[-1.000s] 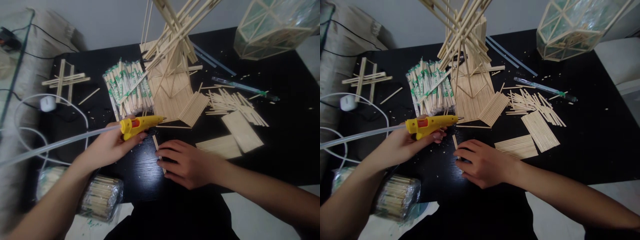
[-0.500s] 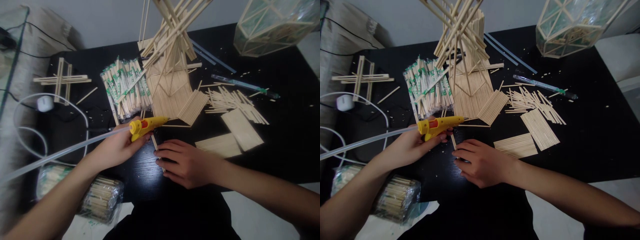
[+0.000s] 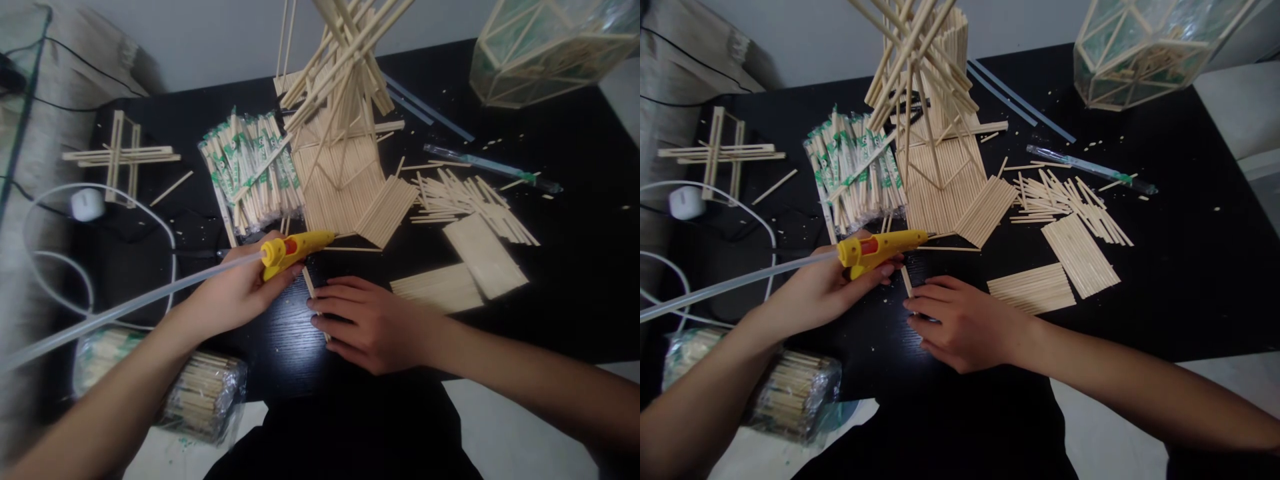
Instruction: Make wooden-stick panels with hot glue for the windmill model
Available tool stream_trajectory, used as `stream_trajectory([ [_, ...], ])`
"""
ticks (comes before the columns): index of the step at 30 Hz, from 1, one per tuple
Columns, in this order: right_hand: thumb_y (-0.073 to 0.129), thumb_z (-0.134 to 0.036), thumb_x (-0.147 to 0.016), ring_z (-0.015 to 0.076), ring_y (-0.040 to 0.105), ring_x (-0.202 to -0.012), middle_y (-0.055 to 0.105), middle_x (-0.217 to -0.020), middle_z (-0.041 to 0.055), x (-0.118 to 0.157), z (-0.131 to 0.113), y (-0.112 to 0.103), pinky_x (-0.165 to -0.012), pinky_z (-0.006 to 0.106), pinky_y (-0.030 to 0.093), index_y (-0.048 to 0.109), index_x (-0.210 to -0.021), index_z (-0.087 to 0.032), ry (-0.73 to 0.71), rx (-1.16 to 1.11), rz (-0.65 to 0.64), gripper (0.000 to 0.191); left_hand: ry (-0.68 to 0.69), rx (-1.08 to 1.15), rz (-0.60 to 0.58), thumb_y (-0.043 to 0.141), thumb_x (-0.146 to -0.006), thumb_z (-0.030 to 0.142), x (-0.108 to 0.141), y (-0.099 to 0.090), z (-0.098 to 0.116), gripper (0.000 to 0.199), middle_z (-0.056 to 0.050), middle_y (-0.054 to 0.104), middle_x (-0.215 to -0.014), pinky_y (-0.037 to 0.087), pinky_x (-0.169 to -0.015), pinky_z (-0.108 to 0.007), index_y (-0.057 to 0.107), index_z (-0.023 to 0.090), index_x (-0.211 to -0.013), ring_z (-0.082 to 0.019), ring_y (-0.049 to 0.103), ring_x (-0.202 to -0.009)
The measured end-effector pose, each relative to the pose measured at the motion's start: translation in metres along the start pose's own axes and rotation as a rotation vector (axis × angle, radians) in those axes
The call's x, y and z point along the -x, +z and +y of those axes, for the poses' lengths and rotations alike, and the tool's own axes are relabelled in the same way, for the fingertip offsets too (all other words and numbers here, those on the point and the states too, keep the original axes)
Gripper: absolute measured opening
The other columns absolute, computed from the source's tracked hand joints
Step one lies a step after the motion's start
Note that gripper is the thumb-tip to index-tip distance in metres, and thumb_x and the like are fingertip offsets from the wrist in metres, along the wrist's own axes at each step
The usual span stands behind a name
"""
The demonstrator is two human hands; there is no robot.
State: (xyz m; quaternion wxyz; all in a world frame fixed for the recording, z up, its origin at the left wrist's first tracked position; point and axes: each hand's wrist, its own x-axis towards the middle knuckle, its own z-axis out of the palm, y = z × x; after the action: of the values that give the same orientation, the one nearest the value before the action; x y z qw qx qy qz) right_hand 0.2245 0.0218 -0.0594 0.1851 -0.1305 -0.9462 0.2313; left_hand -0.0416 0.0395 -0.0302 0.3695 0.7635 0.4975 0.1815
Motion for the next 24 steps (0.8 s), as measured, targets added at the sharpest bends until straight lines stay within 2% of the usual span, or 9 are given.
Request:
stream_trajectory([
  [5,0.064,-0.023,-0.100,0.0284,0.064,-0.128,0.073,-0.130,0.0156,0.0003,-0.0011,-0.0004,-0.117,0.049,0.048,0.076,-0.115,-0.011,0.010,-0.010,-0.006,0.022,-0.019,0.009,-0.008,0.058,-0.103,0.040,0.0000,0.0012,0.0001,0.026,-0.008,0.076,-0.109,0.062,-0.083,-0.035,0.071,0.021,-0.112,-0.023,0.074,-0.093],
  [12,0.063,-0.023,-0.101,0.0278,0.064,-0.128,0.074,-0.129,0.0148,0.0001,-0.0019,0.0010,-0.117,0.049,0.048,0.076,-0.113,-0.012,0.013,-0.004,-0.005,0.021,0.001,0.002,0.015,0.059,-0.103,0.039,-0.0018,0.0020,0.0000,0.024,-0.008,0.075,-0.110,0.060,-0.093,-0.036,0.071,0.022,-0.115,-0.024,0.073,-0.101],
  [20,0.060,-0.023,-0.103,0.0282,0.064,-0.130,0.074,-0.131,0.0146,-0.0003,-0.0032,-0.0018,-0.118,0.048,0.048,0.076,-0.113,-0.011,0.020,0.013,-0.024,0.022,-0.056,0.084,-0.019,0.061,-0.102,0.041,0.0013,0.0053,-0.0048,0.027,-0.008,0.077,-0.112,0.063,-0.087,-0.035,0.072,0.023,-0.120,-0.025,0.075,-0.099],
  [24,0.059,-0.023,-0.103,0.0277,0.064,-0.130,0.074,-0.131,0.0137,0.0002,-0.0030,-0.0009,-0.119,0.047,0.048,0.075,-0.114,-0.012,0.020,0.013,-0.022,0.023,-0.061,0.114,-0.013,0.061,-0.102,0.042,0.0011,0.0039,-0.0035,0.028,-0.007,0.078,-0.112,0.062,-0.091,-0.036,0.072,0.022,-0.119,-0.024,0.075,-0.100],
])
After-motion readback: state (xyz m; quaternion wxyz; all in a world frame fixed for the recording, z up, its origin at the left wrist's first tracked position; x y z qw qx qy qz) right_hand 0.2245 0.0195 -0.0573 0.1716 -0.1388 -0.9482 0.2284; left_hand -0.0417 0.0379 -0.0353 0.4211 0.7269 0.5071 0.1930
